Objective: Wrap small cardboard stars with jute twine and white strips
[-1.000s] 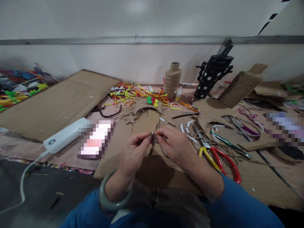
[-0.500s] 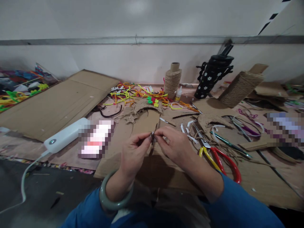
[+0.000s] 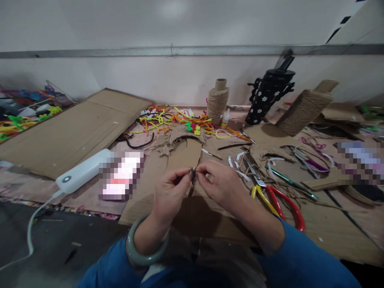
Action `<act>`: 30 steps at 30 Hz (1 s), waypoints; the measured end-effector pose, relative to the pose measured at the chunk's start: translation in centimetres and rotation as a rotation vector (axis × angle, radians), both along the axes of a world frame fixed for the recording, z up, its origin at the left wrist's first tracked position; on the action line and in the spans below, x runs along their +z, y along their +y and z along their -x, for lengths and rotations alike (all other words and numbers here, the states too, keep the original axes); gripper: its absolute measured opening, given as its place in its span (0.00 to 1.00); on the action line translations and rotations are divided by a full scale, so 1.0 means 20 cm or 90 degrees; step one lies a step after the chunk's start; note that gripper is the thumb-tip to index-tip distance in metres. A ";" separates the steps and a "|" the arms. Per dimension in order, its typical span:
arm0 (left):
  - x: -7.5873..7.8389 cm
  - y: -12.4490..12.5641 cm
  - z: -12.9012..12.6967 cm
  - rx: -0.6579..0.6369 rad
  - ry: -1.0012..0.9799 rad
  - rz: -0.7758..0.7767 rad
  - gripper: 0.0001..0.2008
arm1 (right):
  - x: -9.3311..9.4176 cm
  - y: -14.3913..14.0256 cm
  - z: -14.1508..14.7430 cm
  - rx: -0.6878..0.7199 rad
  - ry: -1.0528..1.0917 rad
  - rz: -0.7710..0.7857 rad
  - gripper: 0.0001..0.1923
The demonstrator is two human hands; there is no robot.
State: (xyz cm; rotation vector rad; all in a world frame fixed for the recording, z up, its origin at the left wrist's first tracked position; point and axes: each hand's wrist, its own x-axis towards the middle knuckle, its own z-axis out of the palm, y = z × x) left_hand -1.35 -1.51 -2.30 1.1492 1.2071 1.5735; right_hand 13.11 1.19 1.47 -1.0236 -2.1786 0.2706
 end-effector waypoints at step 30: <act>-0.02 0.02 0.01 -0.003 -0.052 0.039 0.07 | 0.00 0.02 -0.01 0.009 -0.015 0.096 0.06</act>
